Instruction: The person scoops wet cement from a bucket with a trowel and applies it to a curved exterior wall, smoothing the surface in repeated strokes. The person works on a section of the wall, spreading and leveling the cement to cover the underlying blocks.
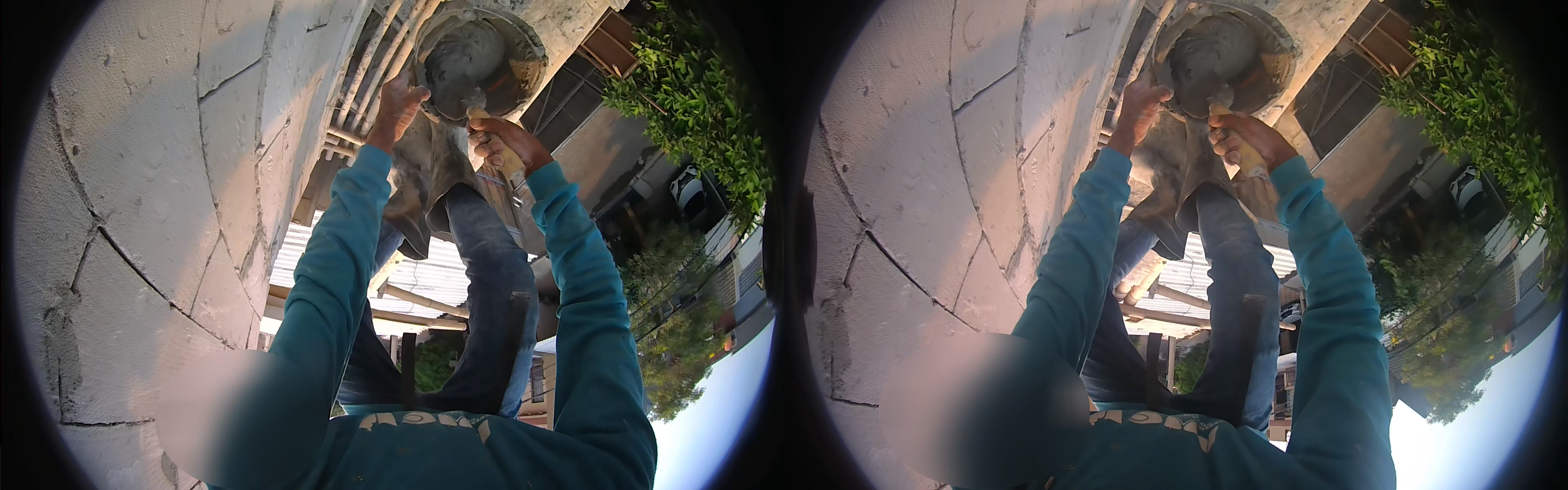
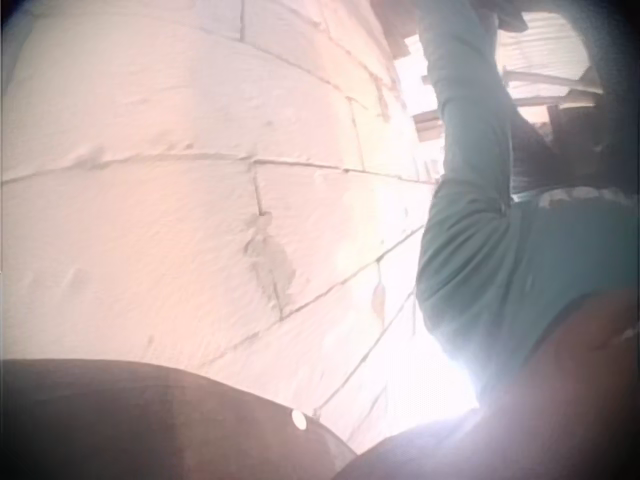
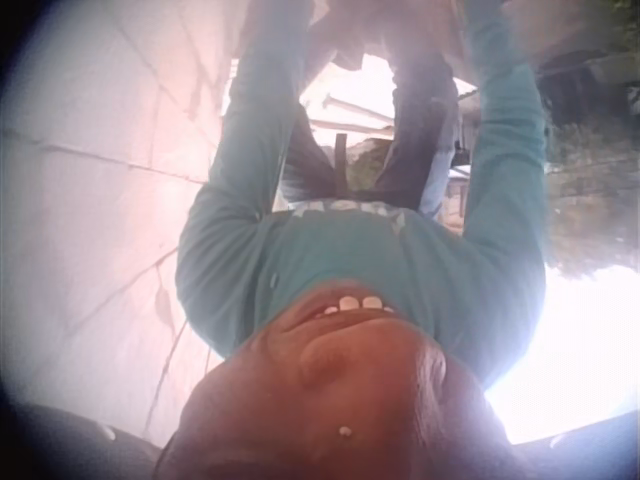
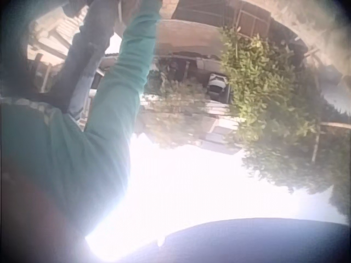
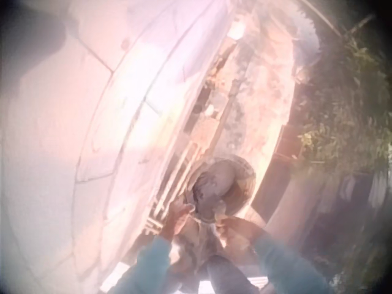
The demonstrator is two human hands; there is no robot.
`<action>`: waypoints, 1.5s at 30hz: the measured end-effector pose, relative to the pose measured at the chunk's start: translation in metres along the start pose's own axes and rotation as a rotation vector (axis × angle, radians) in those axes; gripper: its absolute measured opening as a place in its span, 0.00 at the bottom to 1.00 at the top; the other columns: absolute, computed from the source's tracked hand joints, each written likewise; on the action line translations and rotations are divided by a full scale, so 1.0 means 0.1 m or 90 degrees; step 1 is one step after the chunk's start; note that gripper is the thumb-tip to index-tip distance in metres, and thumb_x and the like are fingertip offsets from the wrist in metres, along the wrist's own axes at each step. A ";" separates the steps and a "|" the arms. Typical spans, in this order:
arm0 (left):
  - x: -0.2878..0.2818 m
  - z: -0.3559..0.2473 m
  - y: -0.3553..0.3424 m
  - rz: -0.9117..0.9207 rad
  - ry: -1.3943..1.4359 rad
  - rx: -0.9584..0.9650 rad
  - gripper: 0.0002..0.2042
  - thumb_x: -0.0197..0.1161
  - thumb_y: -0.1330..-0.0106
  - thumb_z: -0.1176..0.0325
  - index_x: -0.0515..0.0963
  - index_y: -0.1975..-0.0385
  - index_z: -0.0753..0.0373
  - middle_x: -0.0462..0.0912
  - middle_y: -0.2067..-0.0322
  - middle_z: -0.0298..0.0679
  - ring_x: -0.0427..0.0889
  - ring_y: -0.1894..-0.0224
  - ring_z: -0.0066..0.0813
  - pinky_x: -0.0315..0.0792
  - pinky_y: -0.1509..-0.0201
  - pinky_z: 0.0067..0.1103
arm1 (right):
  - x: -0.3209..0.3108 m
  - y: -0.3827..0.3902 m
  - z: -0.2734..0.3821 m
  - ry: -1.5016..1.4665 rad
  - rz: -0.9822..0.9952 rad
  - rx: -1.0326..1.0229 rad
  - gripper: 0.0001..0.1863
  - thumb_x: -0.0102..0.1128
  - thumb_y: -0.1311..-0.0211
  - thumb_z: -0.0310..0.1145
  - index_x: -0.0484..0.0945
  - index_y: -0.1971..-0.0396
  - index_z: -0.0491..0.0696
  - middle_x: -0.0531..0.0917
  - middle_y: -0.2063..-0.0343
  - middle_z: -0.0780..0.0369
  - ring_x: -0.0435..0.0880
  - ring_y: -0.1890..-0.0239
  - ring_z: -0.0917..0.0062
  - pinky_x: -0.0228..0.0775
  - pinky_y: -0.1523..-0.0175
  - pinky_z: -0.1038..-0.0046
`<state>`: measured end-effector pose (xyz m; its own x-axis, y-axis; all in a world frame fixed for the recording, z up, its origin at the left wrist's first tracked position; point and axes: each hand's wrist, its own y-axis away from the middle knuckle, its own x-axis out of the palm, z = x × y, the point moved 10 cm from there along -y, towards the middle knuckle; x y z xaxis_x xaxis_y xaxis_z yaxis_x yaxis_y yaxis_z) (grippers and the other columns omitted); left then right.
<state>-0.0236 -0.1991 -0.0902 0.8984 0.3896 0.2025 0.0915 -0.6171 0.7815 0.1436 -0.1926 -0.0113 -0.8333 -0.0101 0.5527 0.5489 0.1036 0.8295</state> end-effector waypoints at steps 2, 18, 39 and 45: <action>-0.04 0.02 -0.04 -0.003 -0.029 -0.048 0.15 0.66 0.50 0.66 0.75 0.62 0.62 0.71 0.69 0.31 0.71 0.64 0.23 0.69 0.55 0.31 | 0.05 -0.07 0.02 -0.019 0.052 -0.002 0.12 0.58 0.36 0.36 0.70 0.59 0.46 0.67 0.77 0.68 0.66 0.84 0.89 0.61 0.86 0.85; -0.06 -0.93 -0.47 -0.252 -0.119 0.350 0.27 0.66 0.42 0.45 0.83 0.65 0.69 0.78 0.80 0.34 0.74 0.76 0.25 0.68 0.71 0.28 | -0.16 1.01 1.69 1.219 -0.503 -0.253 0.18 0.56 0.50 0.32 0.70 0.58 0.41 0.82 0.69 0.44 0.81 0.62 0.47 0.74 0.55 0.53; 0.17 -0.80 -0.56 -0.071 -0.151 0.182 0.39 0.69 0.48 0.39 0.74 0.48 0.72 0.82 0.60 0.40 0.78 0.60 0.27 0.72 0.52 0.26 | 0.00 0.83 1.59 1.451 -0.330 -0.213 0.19 0.57 0.44 0.30 0.66 0.52 0.45 0.82 0.69 0.51 0.83 0.63 0.53 0.75 0.59 0.54; 0.42 -0.99 -0.63 -0.009 -0.206 0.289 0.34 0.69 0.44 0.47 0.73 0.46 0.70 0.80 0.64 0.44 0.78 0.61 0.26 0.74 0.55 0.26 | -0.63 0.26 1.59 1.248 -0.400 -0.187 0.27 0.56 0.45 0.30 0.62 0.45 0.41 0.82 0.68 0.45 0.82 0.61 0.50 0.75 0.56 0.52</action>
<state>-0.0342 -0.0765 -0.0724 0.9754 0.2138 -0.0534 0.2154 -0.8739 0.4358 0.1998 -0.0311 -0.0373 0.1773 -0.7993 -0.5743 0.4393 -0.4579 0.7729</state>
